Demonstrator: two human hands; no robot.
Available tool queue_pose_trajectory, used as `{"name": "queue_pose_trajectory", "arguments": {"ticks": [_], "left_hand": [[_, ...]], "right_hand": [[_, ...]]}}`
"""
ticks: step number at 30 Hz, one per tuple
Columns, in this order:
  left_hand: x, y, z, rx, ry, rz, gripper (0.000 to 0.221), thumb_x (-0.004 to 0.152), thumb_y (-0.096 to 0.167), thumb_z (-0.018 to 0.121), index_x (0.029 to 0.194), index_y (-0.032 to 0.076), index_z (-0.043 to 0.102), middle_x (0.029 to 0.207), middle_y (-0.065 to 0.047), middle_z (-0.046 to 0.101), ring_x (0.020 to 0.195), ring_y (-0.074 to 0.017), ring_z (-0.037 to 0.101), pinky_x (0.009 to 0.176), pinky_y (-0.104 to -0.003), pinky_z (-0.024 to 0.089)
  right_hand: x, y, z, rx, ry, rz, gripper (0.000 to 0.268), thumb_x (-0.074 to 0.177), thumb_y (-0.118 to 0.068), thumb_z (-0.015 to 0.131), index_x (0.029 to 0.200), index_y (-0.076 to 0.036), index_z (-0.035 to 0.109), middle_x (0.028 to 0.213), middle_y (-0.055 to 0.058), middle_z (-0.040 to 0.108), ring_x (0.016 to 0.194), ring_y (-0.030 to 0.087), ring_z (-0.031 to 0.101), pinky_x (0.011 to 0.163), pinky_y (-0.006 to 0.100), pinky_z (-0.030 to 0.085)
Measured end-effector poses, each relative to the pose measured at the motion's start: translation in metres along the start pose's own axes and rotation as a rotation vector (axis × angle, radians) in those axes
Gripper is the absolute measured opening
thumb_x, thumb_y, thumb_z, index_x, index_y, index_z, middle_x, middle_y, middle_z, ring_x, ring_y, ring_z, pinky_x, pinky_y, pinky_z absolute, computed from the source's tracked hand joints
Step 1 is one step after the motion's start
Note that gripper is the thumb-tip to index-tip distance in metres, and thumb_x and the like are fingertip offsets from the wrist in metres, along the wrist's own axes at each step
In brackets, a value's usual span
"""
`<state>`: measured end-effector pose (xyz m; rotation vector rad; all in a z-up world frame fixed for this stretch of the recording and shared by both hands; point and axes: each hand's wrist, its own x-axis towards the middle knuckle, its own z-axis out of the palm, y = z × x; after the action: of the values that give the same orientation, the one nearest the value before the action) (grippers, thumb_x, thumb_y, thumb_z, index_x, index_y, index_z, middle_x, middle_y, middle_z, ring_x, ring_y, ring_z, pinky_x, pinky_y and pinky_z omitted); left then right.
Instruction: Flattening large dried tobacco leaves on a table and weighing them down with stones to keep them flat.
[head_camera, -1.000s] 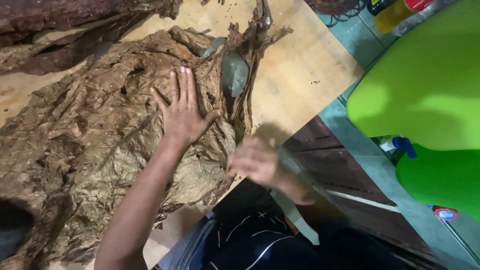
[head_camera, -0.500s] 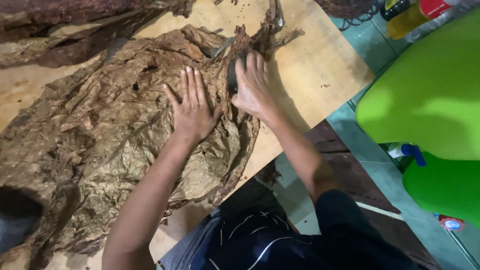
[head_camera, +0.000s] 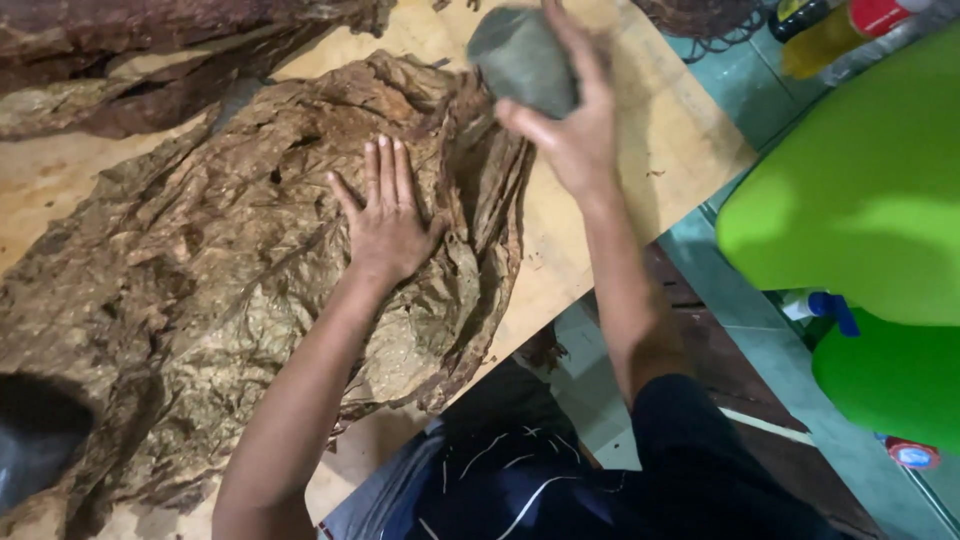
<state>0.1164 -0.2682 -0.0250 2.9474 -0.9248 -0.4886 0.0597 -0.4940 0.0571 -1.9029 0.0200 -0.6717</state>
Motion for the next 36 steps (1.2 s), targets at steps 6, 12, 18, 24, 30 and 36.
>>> {"name": "queue_pose_trajectory", "arguments": {"ticks": [6, 12, 18, 24, 30, 36], "left_hand": [[0.004, 0.001, -0.003, 0.008, -0.021, 0.003, 0.111, 0.094, 0.085, 0.026, 0.164, 0.013, -0.021, 0.174, -0.006, -0.026, 0.157, -0.0267, -0.026, 0.121, -0.076, -0.009], [0.001, -0.003, 0.004, -0.046, 0.048, 0.093, 0.086, 0.096, 0.07, 0.032, 0.167, 0.037, -0.003, 0.177, -0.009, -0.009, 0.158, -0.0361, -0.019, 0.116, -0.082, -0.011], [0.002, 0.004, 0.004, -0.021, 0.066, -0.014, 0.094, 0.096, 0.061, 0.042, 0.172, 0.015, 0.012, 0.18, -0.014, 0.007, 0.165, -0.0307, 0.0, 0.12, -0.079, -0.007], [0.018, -0.008, 0.033, 0.038, 0.112, 0.037, 0.108, 0.091, 0.09, 0.017, 0.168, 0.018, -0.009, 0.174, -0.017, -0.013, 0.16, -0.031, -0.016, 0.117, -0.074, -0.013], [0.021, -0.006, 0.031, 0.029, 0.046, 0.008, 0.113, 0.091, 0.089, 0.023, 0.166, 0.011, -0.01, 0.174, -0.014, -0.017, 0.159, -0.0299, -0.02, 0.115, -0.073, -0.021], [0.025, -0.01, 0.045, 0.083, 0.139, 0.029, 0.115, 0.091, 0.09, 0.022, 0.166, 0.011, -0.012, 0.175, -0.016, -0.01, 0.162, -0.0333, -0.01, 0.117, -0.076, -0.015]], "right_hand": [[-0.027, -0.044, -0.025, 0.252, -0.075, -0.183, 0.081, 0.1, -0.014, 0.085, 0.165, -0.013, 0.037, 0.172, 0.011, 0.036, 0.162, 0.038, 0.042, 0.139, 0.057, 0.047], [-0.039, -0.03, 0.033, 0.421, -0.49, -0.091, 0.065, 0.102, -0.023, 0.077, 0.158, -0.018, 0.043, 0.162, 0.015, 0.046, 0.148, 0.033, 0.055, 0.128, 0.043, 0.057], [-0.036, -0.011, 0.063, 0.088, -0.654, 0.322, 0.076, 0.085, -0.028, 0.085, 0.152, -0.015, 0.053, 0.142, 0.028, 0.061, 0.125, 0.052, 0.063, 0.104, 0.065, 0.055], [0.018, -0.045, 0.049, -0.426, -0.689, 0.524, 0.079, 0.083, -0.024, 0.082, 0.153, -0.022, 0.046, 0.152, 0.013, 0.052, 0.136, 0.034, 0.054, 0.111, 0.056, 0.05], [0.045, -0.031, 0.074, -0.58, -0.675, 0.554, 0.08, 0.084, -0.033, 0.08, 0.154, -0.029, 0.043, 0.155, 0.01, 0.052, 0.13, 0.027, 0.059, 0.1, 0.045, 0.056], [0.083, -0.079, 0.089, -0.766, -0.907, 0.6, 0.07, 0.092, -0.039, 0.073, 0.154, -0.018, 0.049, 0.149, 0.003, 0.059, 0.135, 0.026, 0.058, 0.115, 0.046, 0.047]]}}
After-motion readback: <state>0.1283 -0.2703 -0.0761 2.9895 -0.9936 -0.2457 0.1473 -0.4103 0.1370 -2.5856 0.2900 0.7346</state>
